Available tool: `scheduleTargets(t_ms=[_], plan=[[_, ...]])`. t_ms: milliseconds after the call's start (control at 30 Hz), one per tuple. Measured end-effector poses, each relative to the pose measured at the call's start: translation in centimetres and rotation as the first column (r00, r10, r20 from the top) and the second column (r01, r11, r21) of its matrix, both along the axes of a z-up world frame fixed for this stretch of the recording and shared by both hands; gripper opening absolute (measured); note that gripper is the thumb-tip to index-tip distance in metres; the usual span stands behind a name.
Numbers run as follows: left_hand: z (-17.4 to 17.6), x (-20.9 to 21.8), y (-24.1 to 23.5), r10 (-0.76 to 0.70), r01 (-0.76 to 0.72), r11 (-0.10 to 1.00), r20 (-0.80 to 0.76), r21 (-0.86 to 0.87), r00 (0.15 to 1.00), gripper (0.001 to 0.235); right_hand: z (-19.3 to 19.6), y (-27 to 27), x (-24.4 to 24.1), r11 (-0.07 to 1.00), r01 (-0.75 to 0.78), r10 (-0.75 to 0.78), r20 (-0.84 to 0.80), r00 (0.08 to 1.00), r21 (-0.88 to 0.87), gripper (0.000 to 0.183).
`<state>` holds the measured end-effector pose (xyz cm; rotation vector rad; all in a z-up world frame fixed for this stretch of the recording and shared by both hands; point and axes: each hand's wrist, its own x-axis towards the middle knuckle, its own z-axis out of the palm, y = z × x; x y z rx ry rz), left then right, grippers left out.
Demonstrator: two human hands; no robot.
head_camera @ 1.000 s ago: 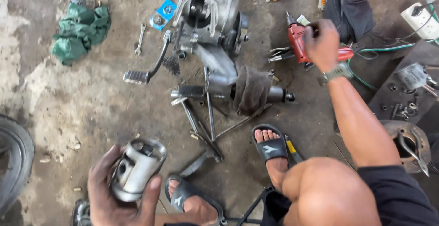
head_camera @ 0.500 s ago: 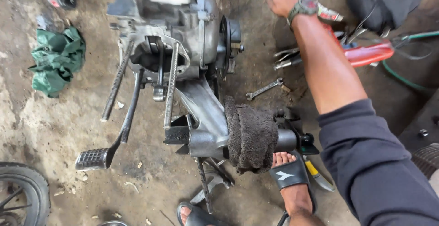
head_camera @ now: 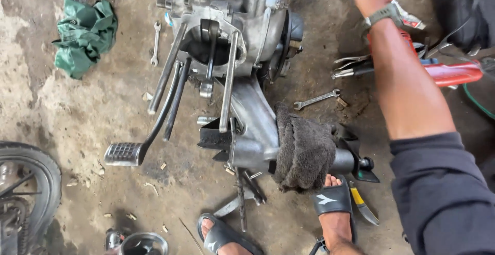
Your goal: Disassembling a motorcycle piston by removing the wrist pin and rings using pliers and a hammer.
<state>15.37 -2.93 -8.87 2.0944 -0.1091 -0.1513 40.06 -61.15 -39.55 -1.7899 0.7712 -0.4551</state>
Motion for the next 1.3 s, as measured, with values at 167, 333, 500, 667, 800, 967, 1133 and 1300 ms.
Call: scheduleTargets(t_ms=[167, 333, 500, 667, 800, 967, 1133, 1300], plan=[[1.3, -4.1, 1.8, -0.01, 0.009, 0.995, -0.015, -0.095, 1.0, 0.105, 7.6, -2.3, -6.9, 0.882, 0.136, -0.207, 0.112, 0.972, 0.45, 0.018], [7.6, -7.9, -7.0, 0.199, -0.158, 0.955, 0.145, -0.252, 0.969, 0.064, 22.0, -0.3, -14.5, 0.712, 0.079, -0.293, 0.192, 0.937, 0.697, 0.012], [10.7, -9.7, -4.5, 0.027, -0.051, 0.892, -0.058, -0.448, 0.998, 0.051, 33.7, 6.8, -23.4, 0.856, -0.084, -0.075, 0.284, 0.956, 0.51, 0.014], [11.9, -10.4, -4.4, -0.077, 0.086, 0.911, 0.039, -0.403, 0.996, 0.028, 42.0, 15.3, -32.2, 0.847, -0.487, 0.52, 0.141, 0.843, -0.213, 0.01], [14.1, -10.6, -5.1, -0.25, 0.234, 0.921, -0.011, -0.31, 0.968, 0.036, 45.7, 21.6, -35.1, 0.555, -0.644, 0.725, -0.072, 0.684, -0.526, 0.023], [15.5, -9.7, -4.4, -0.3, 0.317, 0.921, 0.106, -0.227, 0.948, 0.042, 46.5, 28.7, -36.1, 0.43, -0.685, 0.826, -0.05, 0.561, -0.588, 0.015], [15.4, -9.4, -2.6, -0.199, 0.239, 0.888, 0.141, -0.392, 0.97, 0.023, 44.4, 33.4, -36.1, 0.524, -0.756, 0.838, 0.079, 0.54, -0.393, 0.019], [12.1, -9.5, -0.5, -0.172, 0.169, 0.915, 0.026, -0.366, 0.985, 0.02, 42.3, 35.9, -36.7, 0.475, -0.856, 0.88, 0.122, 0.459, -0.202, 0.015]])
